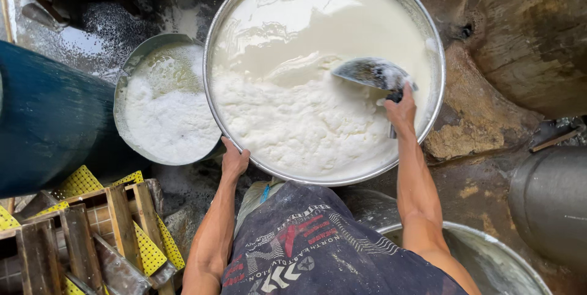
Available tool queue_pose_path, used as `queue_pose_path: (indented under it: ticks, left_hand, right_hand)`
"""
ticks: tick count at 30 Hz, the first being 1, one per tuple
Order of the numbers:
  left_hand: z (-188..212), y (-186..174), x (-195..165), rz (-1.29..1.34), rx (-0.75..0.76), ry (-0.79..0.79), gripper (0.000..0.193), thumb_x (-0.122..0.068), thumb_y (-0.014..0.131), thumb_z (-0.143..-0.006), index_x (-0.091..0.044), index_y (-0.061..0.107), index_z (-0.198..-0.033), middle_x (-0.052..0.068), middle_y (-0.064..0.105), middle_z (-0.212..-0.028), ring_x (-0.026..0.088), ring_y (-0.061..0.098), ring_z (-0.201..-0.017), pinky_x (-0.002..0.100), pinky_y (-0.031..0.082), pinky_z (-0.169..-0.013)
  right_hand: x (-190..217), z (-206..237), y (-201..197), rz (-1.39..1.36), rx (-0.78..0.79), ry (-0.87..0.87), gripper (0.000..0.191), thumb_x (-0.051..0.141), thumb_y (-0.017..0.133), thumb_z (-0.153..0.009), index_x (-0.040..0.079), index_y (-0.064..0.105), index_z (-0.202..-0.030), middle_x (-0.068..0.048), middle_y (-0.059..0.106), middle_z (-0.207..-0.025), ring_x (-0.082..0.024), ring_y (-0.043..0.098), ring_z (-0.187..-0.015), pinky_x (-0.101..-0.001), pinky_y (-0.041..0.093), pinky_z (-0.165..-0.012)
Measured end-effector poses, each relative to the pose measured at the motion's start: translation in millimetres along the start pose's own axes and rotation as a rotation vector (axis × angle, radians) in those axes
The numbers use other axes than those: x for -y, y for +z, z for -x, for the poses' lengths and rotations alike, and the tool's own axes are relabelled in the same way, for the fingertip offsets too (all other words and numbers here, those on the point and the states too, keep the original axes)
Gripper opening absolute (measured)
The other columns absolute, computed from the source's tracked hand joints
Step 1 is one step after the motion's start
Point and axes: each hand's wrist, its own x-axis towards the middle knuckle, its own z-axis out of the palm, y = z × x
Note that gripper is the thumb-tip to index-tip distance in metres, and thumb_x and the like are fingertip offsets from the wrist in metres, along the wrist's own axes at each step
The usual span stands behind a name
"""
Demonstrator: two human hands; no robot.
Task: The person stirs a white liquid in a large metal basin using a metal scoop. The person repeatedly scoops liquid from a smaller blue basin and pours it into the large basin while continuing to stir.
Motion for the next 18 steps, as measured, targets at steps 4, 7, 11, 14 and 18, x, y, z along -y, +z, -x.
queue_pose_path:
  ticks: [4, 7, 11, 14, 18]
  left_hand:
    - [-2, 1, 5, -0.017, -0.007, 0.034, 0.107, -0.035, 0.063, -0.086, 0.002, -0.004, -0.161, 0.033, 0.067, -0.119, 0.046, 0.065, -0.111, 0.049, 0.050, -0.098]
    - [-3, 2, 8, -0.004, 0.002, 0.058, 0.107, -0.035, 0.063, -0.087, 0.003, -0.005, -0.161, 0.032, 0.068, -0.117, 0.045, 0.067, -0.108, 0.049, 0.051, -0.095]
    - [-3, 0, 7, 0.015, 0.016, 0.050, 0.106, -0.034, 0.062, -0.087, 0.004, -0.005, -0.161, 0.031, 0.069, -0.115, 0.045, 0.068, -0.105, 0.049, 0.052, -0.092]
    - [-3, 0, 5, 0.010, 0.031, 0.030, 0.107, -0.033, 0.061, -0.086, 0.003, -0.007, -0.161, 0.030, 0.069, -0.116, 0.045, 0.068, -0.104, 0.049, 0.053, -0.091]
    - [-5, 3, 4, 0.005, 0.012, 0.005, 0.105, -0.032, 0.062, -0.086, 0.002, -0.004, -0.161, 0.032, 0.067, -0.120, 0.046, 0.067, -0.109, 0.048, 0.051, -0.096]
  right_hand:
    - [-30, 39, -24, -0.174, -0.045, 0.123, 0.090, 0.000, 0.065, -0.084, 0.002, 0.023, -0.164, -0.016, 0.068, -0.102, -0.015, 0.061, -0.064, -0.0290, 0.051, -0.049]
    - [-44, 62, -31, -0.349, -0.078, 0.258, 0.090, -0.003, 0.061, -0.085, 0.007, 0.023, -0.166, -0.017, 0.065, -0.094, -0.015, 0.057, -0.056, -0.0300, 0.047, -0.044]
    - [-55, 88, -20, -0.690, -0.104, 0.449, 0.099, -0.006, 0.060, -0.080, 0.018, 0.018, -0.166, -0.008, 0.062, -0.082, -0.014, 0.055, -0.051, -0.0291, 0.049, -0.042]
    - [-59, 94, 4, -0.923, -0.083, 0.477, 0.097, -0.005, 0.062, -0.080, 0.017, 0.023, -0.166, -0.005, 0.062, -0.077, -0.013, 0.056, -0.051, -0.0284, 0.052, -0.042]
    - [-58, 78, 43, -1.083, -0.035, 0.531, 0.078, -0.004, 0.063, -0.080, 0.015, 0.042, -0.152, -0.004, 0.056, -0.068, -0.014, 0.057, -0.052, -0.0314, 0.054, -0.046]
